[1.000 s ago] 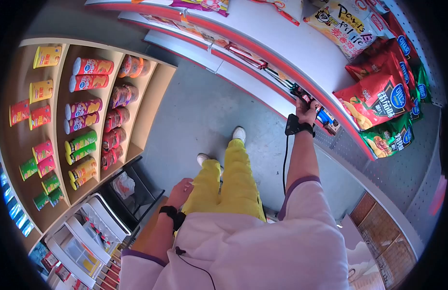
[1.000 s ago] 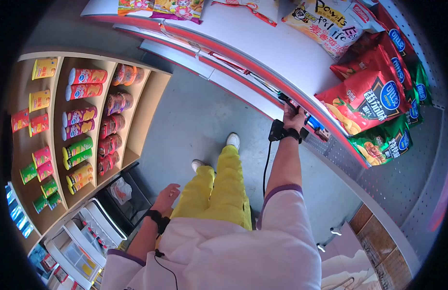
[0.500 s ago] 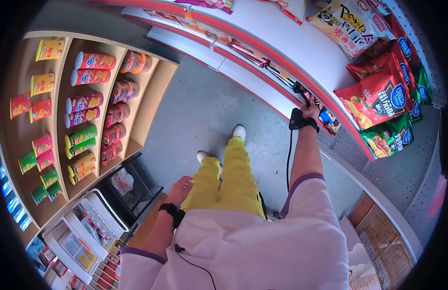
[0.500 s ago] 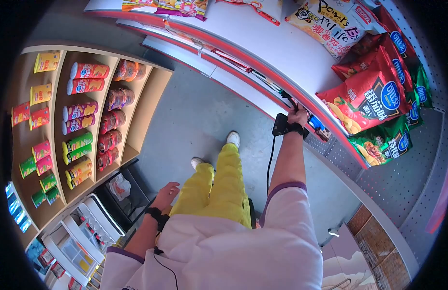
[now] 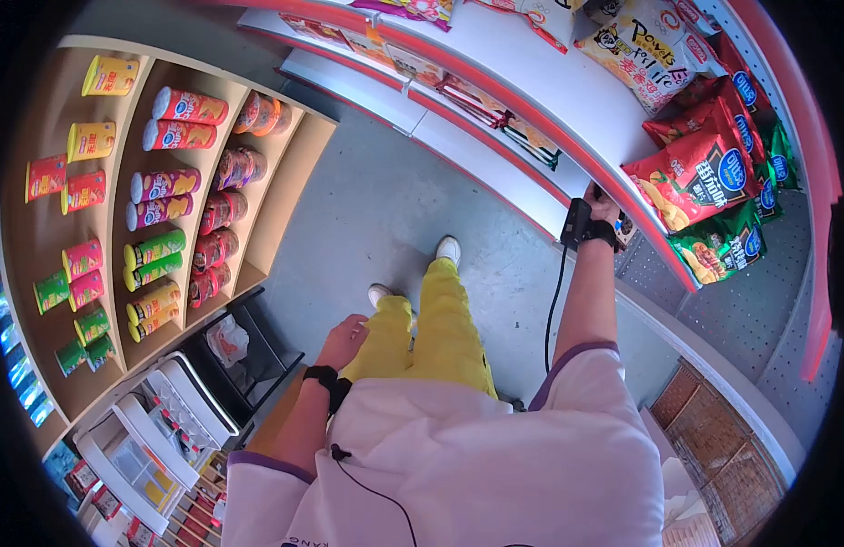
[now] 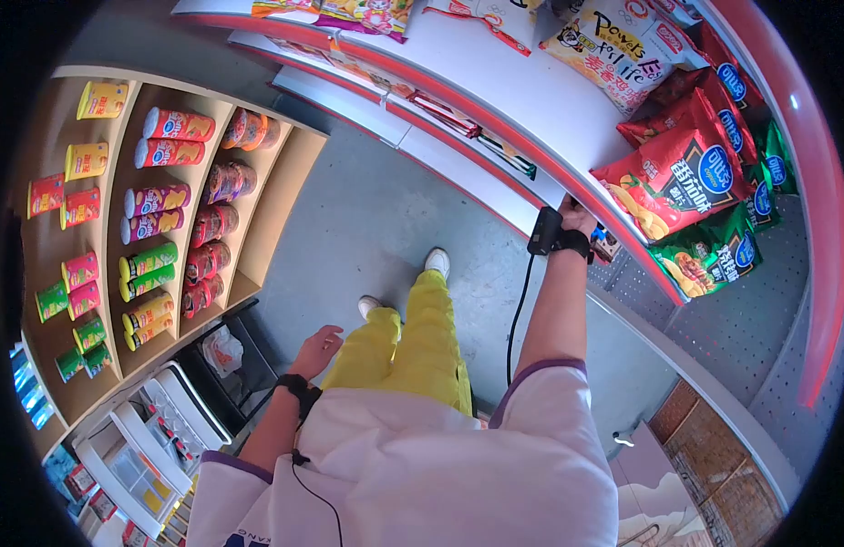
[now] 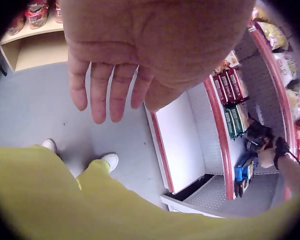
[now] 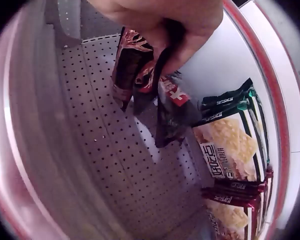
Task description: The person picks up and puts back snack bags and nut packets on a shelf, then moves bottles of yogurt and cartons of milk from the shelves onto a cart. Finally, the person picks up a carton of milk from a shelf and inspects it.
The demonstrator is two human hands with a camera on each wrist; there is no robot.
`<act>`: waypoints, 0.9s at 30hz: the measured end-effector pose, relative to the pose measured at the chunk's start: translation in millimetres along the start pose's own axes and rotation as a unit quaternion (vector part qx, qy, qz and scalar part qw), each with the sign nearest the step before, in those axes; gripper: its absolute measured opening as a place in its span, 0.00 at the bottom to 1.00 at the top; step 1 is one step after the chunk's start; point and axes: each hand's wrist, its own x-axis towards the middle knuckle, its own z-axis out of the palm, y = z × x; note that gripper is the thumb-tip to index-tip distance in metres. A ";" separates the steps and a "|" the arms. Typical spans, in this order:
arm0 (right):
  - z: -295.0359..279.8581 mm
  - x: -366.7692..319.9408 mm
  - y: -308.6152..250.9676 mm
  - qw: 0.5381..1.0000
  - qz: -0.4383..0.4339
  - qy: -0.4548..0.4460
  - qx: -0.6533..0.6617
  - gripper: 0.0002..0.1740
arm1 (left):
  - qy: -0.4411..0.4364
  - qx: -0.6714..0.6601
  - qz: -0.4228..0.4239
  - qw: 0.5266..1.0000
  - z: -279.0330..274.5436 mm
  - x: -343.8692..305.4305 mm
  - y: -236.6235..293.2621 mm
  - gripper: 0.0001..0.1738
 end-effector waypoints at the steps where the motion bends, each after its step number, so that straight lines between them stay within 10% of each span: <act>1: 2.5 -8.2 -2.1 1.000 0.004 -0.012 -0.003 0.18 | 0.004 0.002 0.014 1.000 -0.9 1.1 3.4 0.17; 15: -53.0 -212.6 -39.6 0.999 0.020 -0.021 -0.046 0.15 | -0.040 -0.048 0.090 0.994 -31.0 22.6 -3.0 0.17; 23: -72.3 -367.6 18.1 0.990 0.053 -0.038 -0.124 0.14 | -0.338 -0.190 0.086 0.918 -59.2 -7.3 35.2 0.31; 27: -44.0 -461.1 71.0 0.984 0.089 0.005 -0.154 0.17 | -0.416 -0.340 -0.057 0.842 -65.4 -24.8 41.7 0.49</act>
